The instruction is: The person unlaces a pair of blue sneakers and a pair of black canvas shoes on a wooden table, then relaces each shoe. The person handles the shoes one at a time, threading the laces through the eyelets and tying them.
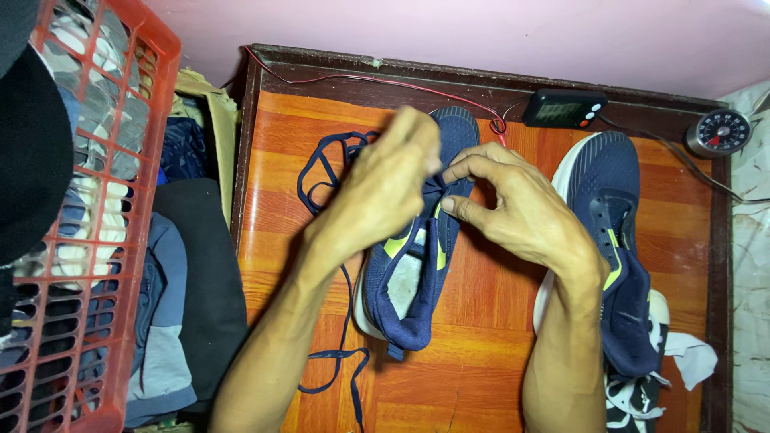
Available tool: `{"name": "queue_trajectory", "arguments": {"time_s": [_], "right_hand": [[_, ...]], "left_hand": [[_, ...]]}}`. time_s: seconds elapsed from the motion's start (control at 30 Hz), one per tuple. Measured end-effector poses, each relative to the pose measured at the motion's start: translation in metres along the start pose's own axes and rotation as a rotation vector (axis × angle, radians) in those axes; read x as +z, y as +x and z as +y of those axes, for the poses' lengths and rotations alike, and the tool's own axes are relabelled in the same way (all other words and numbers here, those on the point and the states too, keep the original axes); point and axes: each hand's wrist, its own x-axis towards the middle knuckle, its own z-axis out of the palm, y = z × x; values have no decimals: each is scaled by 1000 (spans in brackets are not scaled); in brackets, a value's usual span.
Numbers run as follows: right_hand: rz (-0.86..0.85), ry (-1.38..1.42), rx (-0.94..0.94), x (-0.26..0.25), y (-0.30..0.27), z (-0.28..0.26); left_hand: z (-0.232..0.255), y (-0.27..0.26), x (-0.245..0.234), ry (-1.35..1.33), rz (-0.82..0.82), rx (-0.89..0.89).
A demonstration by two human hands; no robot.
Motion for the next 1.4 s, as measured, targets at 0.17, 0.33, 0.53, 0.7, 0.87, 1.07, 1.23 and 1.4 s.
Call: {"name": "queue_trajectory", "arguments": {"time_s": [0.17, 0.33, 0.53, 0.7, 0.87, 1.07, 1.23, 1.4], "right_hand": [[-23, -21, 26, 0, -1, 1], [-4, -1, -4, 0, 0, -2], [42, -64, 59, 6, 4, -12], [118, -157, -57, 14, 8, -16], [138, -105, -10, 16, 8, -14], [161, -86, -14, 20, 6, -12], [146, -36, -15, 18, 5, -10], [154, -6, -53, 19, 5, -8]], "left_hand": [[-21, 7, -7, 24, 175, -141], [-31, 4, -43, 241, 514, -81], [-3, -8, -54, 276, 206, -124], [22, -17, -45, 237, -288, -141], [36, -16, -46, 258, -402, -217], [45, -8, -49, 240, -430, -254], [42, -4, -51, 165, -311, -427], [47, -5, -27, 404, -151, -261]]}}
